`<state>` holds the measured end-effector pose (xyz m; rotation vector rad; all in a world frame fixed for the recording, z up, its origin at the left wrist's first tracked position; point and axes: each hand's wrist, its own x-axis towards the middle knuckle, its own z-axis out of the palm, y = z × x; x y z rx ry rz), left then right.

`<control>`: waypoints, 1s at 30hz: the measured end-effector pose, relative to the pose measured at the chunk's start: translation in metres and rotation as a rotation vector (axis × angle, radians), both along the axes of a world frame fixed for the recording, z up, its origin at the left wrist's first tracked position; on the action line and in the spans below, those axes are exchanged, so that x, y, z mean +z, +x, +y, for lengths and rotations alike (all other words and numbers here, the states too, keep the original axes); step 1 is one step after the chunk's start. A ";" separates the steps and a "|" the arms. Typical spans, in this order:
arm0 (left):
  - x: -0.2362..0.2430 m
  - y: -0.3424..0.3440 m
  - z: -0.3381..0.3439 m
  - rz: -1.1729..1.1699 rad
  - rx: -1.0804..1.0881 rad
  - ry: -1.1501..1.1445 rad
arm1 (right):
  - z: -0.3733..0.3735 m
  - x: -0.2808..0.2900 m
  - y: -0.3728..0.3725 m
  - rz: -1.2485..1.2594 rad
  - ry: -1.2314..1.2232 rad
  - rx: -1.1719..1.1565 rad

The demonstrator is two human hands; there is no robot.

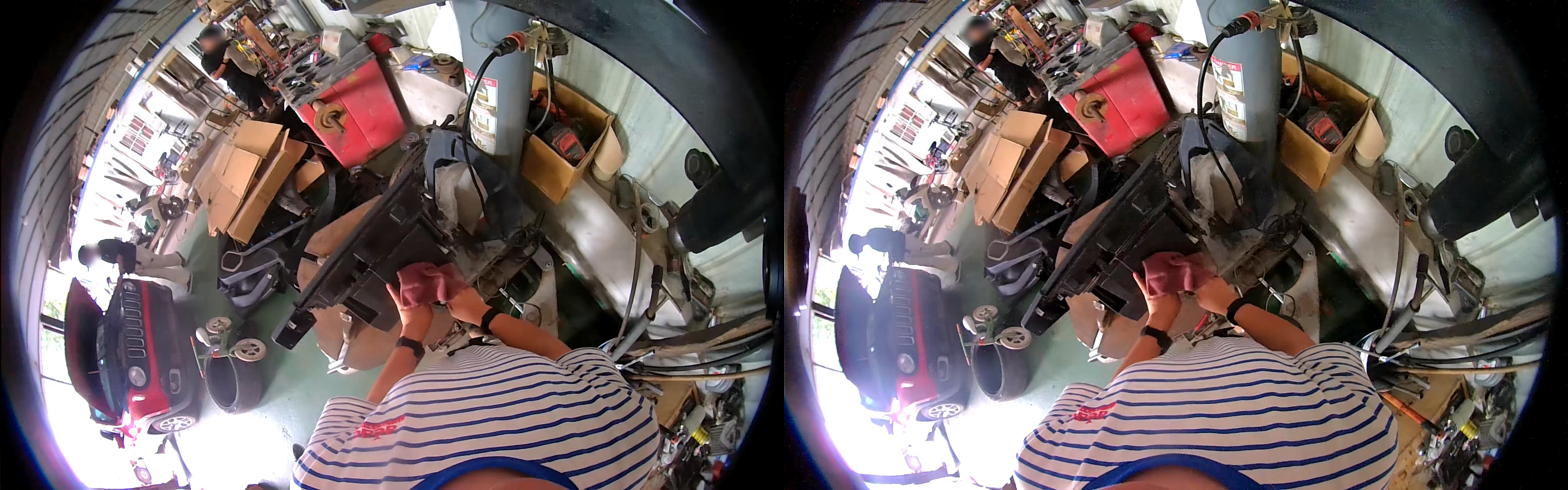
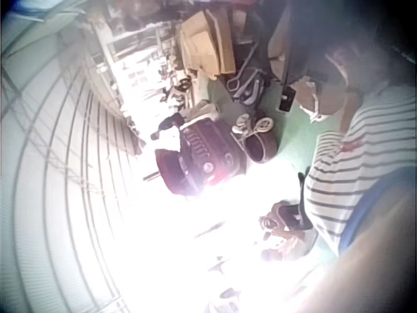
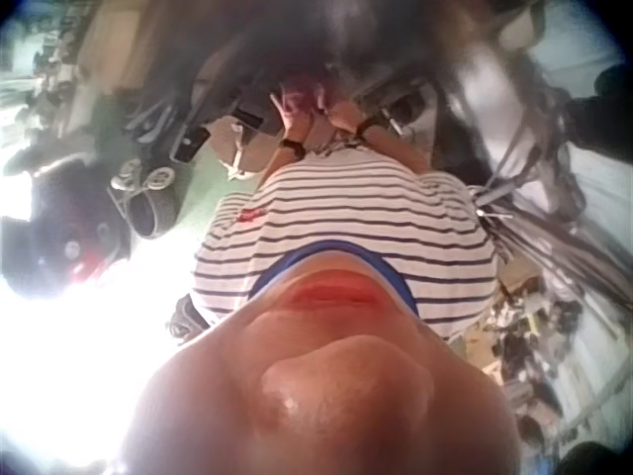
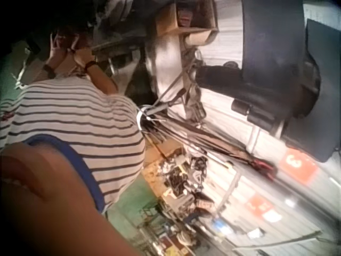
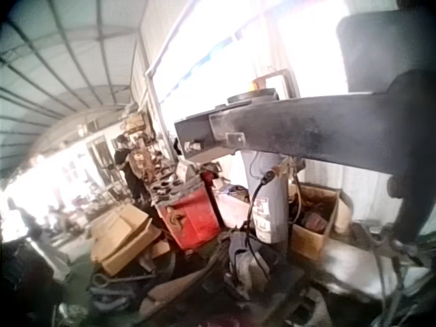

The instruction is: The person wipes a large black plastic auto part with a cloth, handling the part by hand to clean various surfaces, and then wipes a metal mechanical component mounted on a stand.

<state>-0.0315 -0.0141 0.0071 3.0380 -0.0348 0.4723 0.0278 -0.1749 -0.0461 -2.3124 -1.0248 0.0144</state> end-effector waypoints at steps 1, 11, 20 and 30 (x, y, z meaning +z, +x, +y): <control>-0.005 0.000 0.000 0.076 -0.028 0.179 | -0.011 -0.011 -0.007 0.126 -0.156 -0.016; 0.027 -0.009 -0.010 0.010 -0.010 -0.089 | -0.009 0.060 -0.012 -0.073 0.267 -0.078; 0.123 0.013 0.014 -0.260 -0.043 -0.277 | 0.025 0.177 0.032 -0.184 0.421 -0.001; 0.154 0.108 0.044 -0.690 0.302 0.188 | 0.091 0.238 0.115 -0.526 0.307 -0.012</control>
